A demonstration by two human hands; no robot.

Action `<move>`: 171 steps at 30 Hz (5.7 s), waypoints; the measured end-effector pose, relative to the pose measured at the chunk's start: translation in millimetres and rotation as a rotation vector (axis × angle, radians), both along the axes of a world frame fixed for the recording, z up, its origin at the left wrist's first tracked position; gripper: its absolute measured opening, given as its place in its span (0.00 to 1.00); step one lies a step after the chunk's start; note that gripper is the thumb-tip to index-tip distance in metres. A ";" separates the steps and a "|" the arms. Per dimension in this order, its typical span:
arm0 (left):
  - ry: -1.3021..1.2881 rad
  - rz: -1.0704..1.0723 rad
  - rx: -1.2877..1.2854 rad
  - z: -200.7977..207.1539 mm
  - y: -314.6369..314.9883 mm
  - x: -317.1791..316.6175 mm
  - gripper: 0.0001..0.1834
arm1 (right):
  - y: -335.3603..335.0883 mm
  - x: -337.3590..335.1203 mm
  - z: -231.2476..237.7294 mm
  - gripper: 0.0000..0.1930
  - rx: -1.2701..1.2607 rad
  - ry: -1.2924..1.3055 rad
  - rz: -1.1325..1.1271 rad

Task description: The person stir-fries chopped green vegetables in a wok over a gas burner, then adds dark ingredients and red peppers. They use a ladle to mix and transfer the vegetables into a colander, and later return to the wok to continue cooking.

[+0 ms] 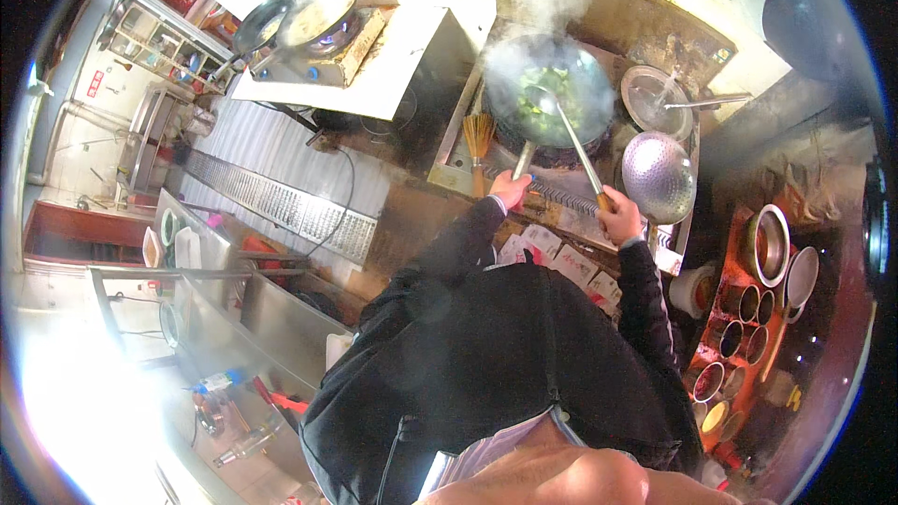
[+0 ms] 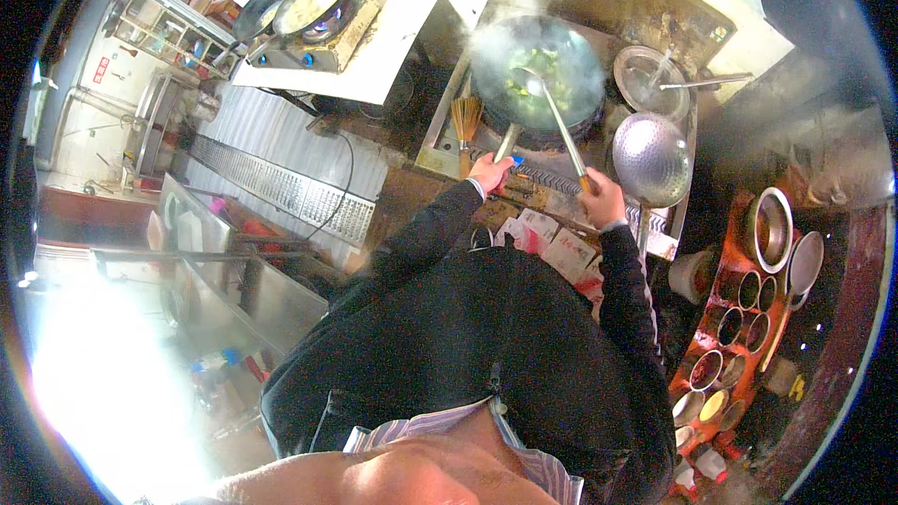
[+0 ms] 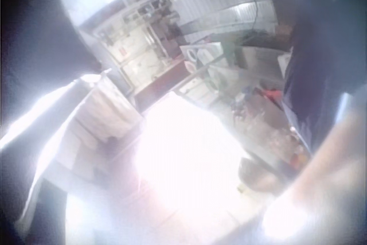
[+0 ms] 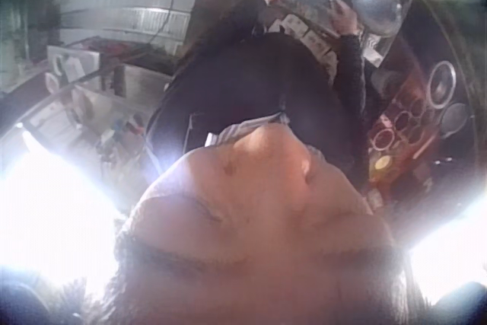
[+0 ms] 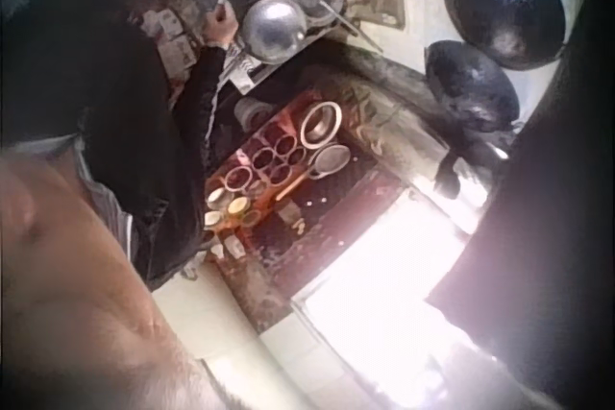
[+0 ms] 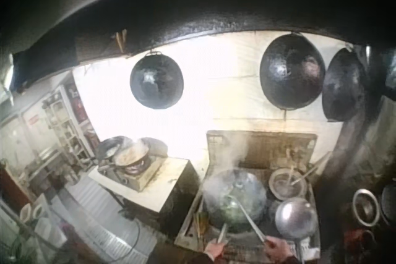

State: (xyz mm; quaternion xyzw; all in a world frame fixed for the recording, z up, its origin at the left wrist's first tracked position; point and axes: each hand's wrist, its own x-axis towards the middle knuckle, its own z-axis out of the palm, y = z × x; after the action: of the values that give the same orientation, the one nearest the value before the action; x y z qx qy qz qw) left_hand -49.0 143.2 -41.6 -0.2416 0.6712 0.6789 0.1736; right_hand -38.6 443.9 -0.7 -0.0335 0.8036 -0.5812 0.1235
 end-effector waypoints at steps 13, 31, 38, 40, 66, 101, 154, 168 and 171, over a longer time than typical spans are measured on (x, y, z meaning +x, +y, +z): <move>-0.079 0.623 0.296 -150.5 -112.3 216.9 0.15 | 7.0 6.8 26.0 0.30 -0.144 -0.262 -0.033; -0.186 0.690 -0.365 -190.5 -178.6 358.0 0.13 | -7.6 63.5 -13.8 0.20 -0.658 -0.187 -0.578; 0.147 0.710 -0.137 -183.8 -281.1 272.8 0.16 | -7.6 88.6 -60.7 0.04 -0.724 -0.321 -0.680; 0.122 0.699 -0.090 -181.2 -306.4 280.3 0.16 | -17.6 100.4 -78.2 0.07 -0.664 -0.337 -0.727; -0.453 1.208 -0.545 -143.0 -609.1 379.7 0.16 | -610.7 -89.9 -284.0 0.27 0.491 -0.876 0.745; -1.025 1.166 -0.622 -67.1 -1626.5 492.9 0.60 | -1444.3 -179.3 -166.5 0.13 0.469 -0.813 0.710; -1.003 0.817 -0.695 -112.8 -1673.7 502.2 0.27 | -1881.0 -264.5 -221.9 0.14 0.630 -0.765 0.919; -0.692 1.164 -0.675 -55.0 -1654.4 539.7 0.26 | -1938.2 -255.6 -218.3 0.17 0.689 -0.771 0.962; -0.673 1.124 -0.689 -52.7 -1650.4 538.8 0.28 | -1941.7 -252.1 -219.8 0.18 0.678 -0.800 0.987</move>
State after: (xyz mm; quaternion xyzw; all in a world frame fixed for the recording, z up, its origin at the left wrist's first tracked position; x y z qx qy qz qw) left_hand 489.8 -1507.2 -94.3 -0.7847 0.5320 0.3053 -0.0895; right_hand -290.8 -1497.8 -220.4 -0.1373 0.7242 -0.1437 0.6603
